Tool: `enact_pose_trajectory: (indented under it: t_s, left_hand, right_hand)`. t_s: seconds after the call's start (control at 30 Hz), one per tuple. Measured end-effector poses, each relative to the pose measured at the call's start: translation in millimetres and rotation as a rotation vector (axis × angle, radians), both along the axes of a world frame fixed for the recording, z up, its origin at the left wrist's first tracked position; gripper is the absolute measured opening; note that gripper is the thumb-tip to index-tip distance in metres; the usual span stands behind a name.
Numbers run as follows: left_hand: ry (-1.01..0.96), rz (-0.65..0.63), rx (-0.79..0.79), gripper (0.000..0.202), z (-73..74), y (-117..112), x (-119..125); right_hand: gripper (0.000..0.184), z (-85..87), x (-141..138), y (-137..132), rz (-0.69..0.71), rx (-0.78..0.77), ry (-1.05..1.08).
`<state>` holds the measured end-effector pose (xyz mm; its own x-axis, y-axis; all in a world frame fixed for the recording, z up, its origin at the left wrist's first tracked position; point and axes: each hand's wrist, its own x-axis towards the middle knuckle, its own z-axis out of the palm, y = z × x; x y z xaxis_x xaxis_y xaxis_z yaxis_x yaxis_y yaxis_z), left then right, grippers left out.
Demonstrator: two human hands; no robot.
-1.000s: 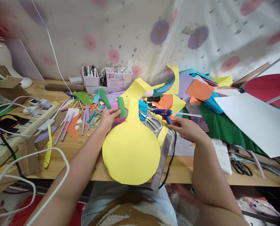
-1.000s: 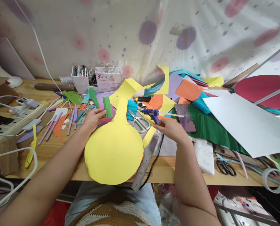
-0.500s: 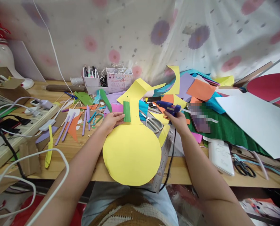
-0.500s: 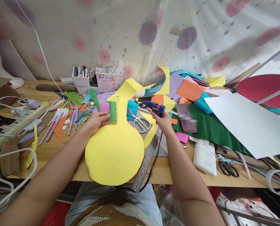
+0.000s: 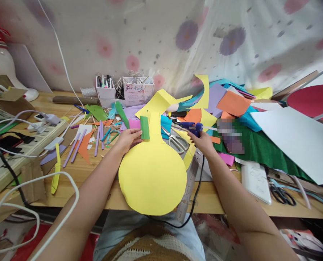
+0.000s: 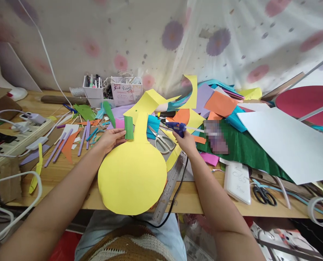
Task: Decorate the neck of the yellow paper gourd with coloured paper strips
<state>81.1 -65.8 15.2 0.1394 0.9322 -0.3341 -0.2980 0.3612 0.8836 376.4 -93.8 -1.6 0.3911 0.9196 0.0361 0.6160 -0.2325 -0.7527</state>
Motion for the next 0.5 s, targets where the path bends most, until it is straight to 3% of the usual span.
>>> enact_pose_trajectory:
  t_s: [0.17, 0.37, 0.43, 0.5]
  left_hand:
    - [0.023, 0.026, 0.000, 0.009, 1.4, -1.1, 2.4]
    - [0.029, 0.042, 0.003, 0.007, 5.8, -2.4, 1.1]
    - [0.032, 0.043, 0.012, 0.007, 6.6, -2.3, 0.5]
    - [0.037, 0.053, 0.026, 0.007, 7.2, -2.2, 0.2]
  right_hand:
    - [0.051, -7.1, 2.2, -6.9, 0.026, -0.124, -0.254]
    - [0.052, 14.8, 20.2, -26.0, 0.220, -0.148, -0.126]
    - [0.048, 26.4, 39.4, -38.8, 0.180, -0.093, -0.023]
    - [0.036, 39.7, 64.1, -54.6, 0.033, -0.034, -0.004]
